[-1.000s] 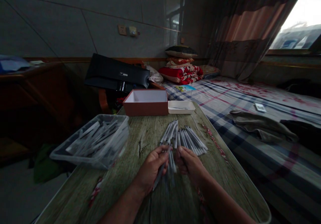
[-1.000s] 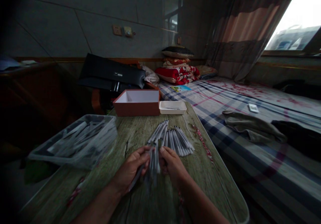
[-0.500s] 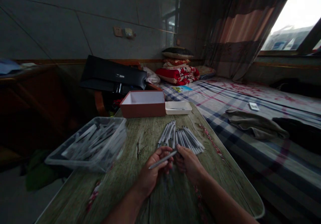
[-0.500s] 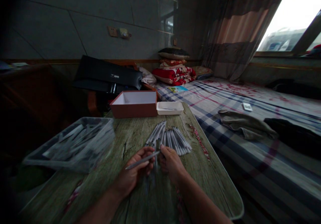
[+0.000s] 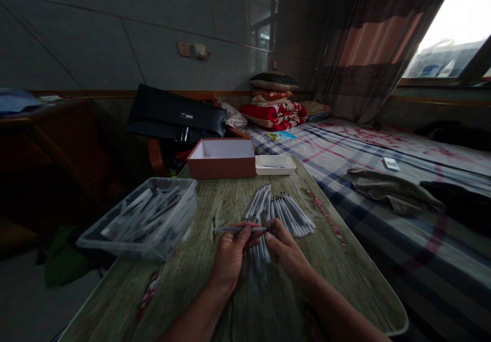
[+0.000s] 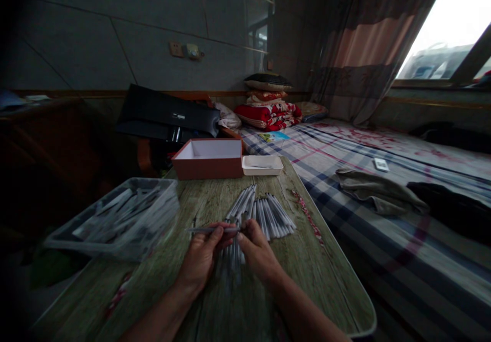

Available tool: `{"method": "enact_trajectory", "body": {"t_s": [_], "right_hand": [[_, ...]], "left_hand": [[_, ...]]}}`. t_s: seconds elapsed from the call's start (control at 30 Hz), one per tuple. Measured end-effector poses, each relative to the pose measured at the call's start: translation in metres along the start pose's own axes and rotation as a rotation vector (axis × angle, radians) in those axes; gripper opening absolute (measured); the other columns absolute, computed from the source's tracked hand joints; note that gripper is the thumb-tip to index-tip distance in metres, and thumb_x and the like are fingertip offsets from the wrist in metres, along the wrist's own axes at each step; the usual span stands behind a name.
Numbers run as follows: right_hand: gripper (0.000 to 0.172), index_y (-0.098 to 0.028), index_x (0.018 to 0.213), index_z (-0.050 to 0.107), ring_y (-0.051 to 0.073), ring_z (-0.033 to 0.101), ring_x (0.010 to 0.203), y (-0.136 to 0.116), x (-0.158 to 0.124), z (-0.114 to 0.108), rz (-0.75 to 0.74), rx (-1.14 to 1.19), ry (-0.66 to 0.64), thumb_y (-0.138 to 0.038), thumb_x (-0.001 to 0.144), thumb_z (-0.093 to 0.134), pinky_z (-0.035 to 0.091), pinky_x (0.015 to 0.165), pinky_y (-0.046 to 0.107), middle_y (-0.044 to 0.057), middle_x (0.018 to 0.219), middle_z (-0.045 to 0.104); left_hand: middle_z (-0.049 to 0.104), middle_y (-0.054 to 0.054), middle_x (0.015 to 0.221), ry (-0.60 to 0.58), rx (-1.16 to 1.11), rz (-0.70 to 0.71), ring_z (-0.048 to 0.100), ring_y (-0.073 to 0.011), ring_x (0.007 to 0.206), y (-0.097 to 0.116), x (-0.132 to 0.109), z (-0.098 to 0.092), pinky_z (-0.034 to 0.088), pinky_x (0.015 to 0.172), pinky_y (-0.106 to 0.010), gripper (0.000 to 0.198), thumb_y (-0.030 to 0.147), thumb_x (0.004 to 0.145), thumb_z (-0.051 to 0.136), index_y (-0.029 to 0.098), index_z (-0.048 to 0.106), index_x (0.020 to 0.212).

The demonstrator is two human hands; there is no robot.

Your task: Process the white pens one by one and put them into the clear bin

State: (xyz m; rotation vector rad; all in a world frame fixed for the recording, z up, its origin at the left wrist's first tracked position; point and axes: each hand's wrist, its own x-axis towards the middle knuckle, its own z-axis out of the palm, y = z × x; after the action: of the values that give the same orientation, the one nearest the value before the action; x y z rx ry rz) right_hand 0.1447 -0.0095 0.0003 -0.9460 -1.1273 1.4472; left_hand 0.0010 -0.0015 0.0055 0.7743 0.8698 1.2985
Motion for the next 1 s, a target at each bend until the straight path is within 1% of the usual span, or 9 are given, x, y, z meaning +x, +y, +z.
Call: {"method": "enact_trajectory", "body": {"t_s": [0.13,0.23,0.4,0.5,0.57,0.67,0.73,0.87,1.0], "right_hand": [[0.044,-0.019,0.071,0.044,0.007,0.028,0.046,-0.0030,0.0034,-0.0031,0.074,-0.044,0.070,-0.061,0.084,0.048,0.019,0.040,0.020,-0.006,0.059,0.037],[0.051,-0.019,0.059,0.041,0.006,0.026,0.044,-0.0043,0.0071,-0.0062,0.109,-0.135,0.050,-0.064,0.081,0.049,0.017,0.040,0.021,-0.006,0.051,0.033],[0.036,-0.021,0.075,0.044,0.006,0.025,0.042,-0.0089,0.0055,-0.0058,0.090,0.005,-0.018,-0.051,0.074,0.065,0.018,0.038,0.019,-0.009,0.054,0.035],[0.036,-0.023,0.088,0.045,0.006,0.023,0.042,-0.0105,0.0044,-0.0046,0.087,0.084,-0.027,-0.049,0.073,0.065,0.015,0.037,0.018,-0.010,0.056,0.035],[0.036,-0.020,0.080,0.047,0.006,0.024,0.042,-0.0093,0.0053,-0.0045,0.102,0.034,0.008,-0.055,0.079,0.057,0.015,0.037,0.018,-0.008,0.055,0.035],[0.048,-0.018,0.063,0.044,0.005,0.026,0.043,-0.0060,0.0073,-0.0050,0.121,-0.081,0.008,-0.062,0.081,0.050,0.017,0.038,0.020,-0.006,0.052,0.035],[0.045,-0.019,0.066,0.044,0.005,0.025,0.042,-0.0051,0.0073,-0.0049,0.115,-0.075,-0.026,-0.061,0.079,0.055,0.017,0.038,0.019,-0.008,0.051,0.034],[0.038,-0.023,0.090,0.044,0.006,0.024,0.041,-0.0069,0.0050,-0.0030,0.061,0.059,-0.039,-0.050,0.075,0.065,0.016,0.036,0.016,-0.011,0.054,0.034],[0.039,-0.019,0.077,0.047,0.005,0.026,0.042,-0.0067,0.0057,-0.0037,0.129,0.023,0.015,-0.057,0.083,0.051,0.017,0.036,0.017,-0.008,0.055,0.037]], "left_hand": [[0.075,-0.007,0.090,-0.015,0.007,-0.011,0.070,-0.0186,0.081,0.0016,-0.0010,0.0021,0.056,0.071,-0.028,0.024,0.035,0.074,0.071,0.014,0.065,0.086],[0.075,-0.007,0.089,-0.025,0.020,-0.013,0.070,-0.0183,0.080,0.0017,-0.0029,0.0036,0.056,0.071,-0.028,0.023,0.034,0.075,0.070,0.014,0.065,0.085],[0.075,-0.007,0.089,0.003,0.007,-0.013,0.070,-0.0182,0.080,0.0004,-0.0011,0.0016,0.056,0.071,-0.027,0.023,0.034,0.075,0.070,0.014,0.065,0.086],[0.075,-0.006,0.088,0.006,0.007,-0.009,0.070,-0.0182,0.079,-0.0002,0.0002,0.0003,0.056,0.069,-0.026,0.024,0.035,0.075,0.070,0.015,0.065,0.085],[0.075,-0.006,0.089,-0.007,0.023,-0.001,0.070,-0.0183,0.080,-0.0001,-0.0004,0.0001,0.056,0.069,-0.026,0.023,0.035,0.075,0.070,0.015,0.065,0.085],[0.075,-0.006,0.090,-0.022,0.056,0.019,0.070,-0.0186,0.082,0.0005,-0.0024,0.0004,0.056,0.071,-0.027,0.021,0.034,0.076,0.069,0.016,0.065,0.086],[0.075,-0.005,0.090,-0.020,0.060,0.029,0.070,-0.0187,0.082,0.0011,-0.0027,0.0005,0.056,0.071,-0.028,0.020,0.034,0.076,0.069,0.016,0.065,0.085],[0.075,-0.006,0.091,-0.014,0.052,0.042,0.070,-0.0190,0.081,0.0022,-0.0012,0.0002,0.056,0.069,-0.027,0.021,0.034,0.076,0.069,0.016,0.065,0.085],[0.074,-0.006,0.092,-0.017,0.070,0.051,0.070,-0.0194,0.082,0.0034,-0.0012,0.0009,0.056,0.072,-0.030,0.020,0.033,0.076,0.069,0.016,0.066,0.085]]}}
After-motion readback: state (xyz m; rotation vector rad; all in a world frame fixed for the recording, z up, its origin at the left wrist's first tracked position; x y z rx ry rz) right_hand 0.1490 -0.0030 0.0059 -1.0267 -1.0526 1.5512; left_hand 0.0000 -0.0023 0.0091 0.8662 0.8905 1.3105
